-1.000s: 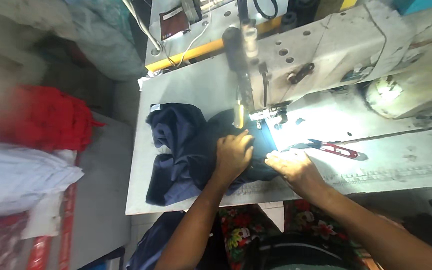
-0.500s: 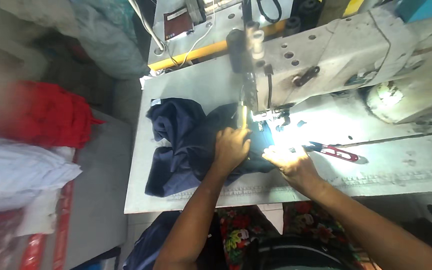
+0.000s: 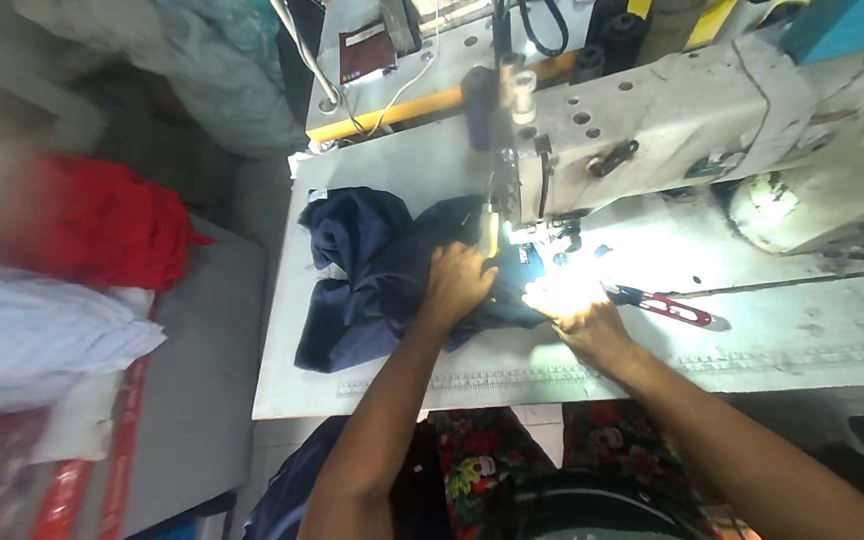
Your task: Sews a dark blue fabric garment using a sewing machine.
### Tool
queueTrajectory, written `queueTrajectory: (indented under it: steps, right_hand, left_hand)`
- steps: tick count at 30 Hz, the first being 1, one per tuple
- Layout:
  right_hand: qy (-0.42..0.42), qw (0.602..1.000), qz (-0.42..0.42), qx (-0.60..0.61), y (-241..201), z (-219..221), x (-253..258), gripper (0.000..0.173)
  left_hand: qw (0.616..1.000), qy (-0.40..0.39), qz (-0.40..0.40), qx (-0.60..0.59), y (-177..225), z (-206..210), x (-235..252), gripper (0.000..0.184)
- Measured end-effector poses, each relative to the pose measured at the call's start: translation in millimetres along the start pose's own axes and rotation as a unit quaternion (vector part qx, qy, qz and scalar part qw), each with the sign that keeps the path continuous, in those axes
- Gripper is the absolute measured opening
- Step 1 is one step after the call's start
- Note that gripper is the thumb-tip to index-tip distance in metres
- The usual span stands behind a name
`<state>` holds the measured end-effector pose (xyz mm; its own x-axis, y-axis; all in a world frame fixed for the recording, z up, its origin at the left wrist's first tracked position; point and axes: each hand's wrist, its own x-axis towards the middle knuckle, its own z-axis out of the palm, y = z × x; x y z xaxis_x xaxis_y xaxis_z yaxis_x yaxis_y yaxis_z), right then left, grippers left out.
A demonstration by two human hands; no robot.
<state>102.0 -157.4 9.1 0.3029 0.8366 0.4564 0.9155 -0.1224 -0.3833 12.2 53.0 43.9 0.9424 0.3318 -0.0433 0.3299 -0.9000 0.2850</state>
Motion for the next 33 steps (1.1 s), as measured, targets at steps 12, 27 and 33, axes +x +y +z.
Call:
queueTrajectory:
  steps: [12,27,33]
  right_hand:
    - [-0.052,0.998,-0.006,0.036,5.5,-6.0,-1.1,0.032]
    - [-0.062,0.989,-0.085,0.108,-22.5,-28.0,-42.9,0.022]
    - [-0.043,0.995,-0.037,0.078,-27.8,-28.7,-72.0,0.025]
  left_hand:
    - [0.971,-0.041,0.224,0.078,-10.4,-54.4,-52.0,0.035]
    - [0.914,-0.258,0.208,-0.233,96.4,-62.6,-98.1,0.029]
    - [0.978,0.037,0.107,-0.176,65.0,8.3,-59.3,0.023]
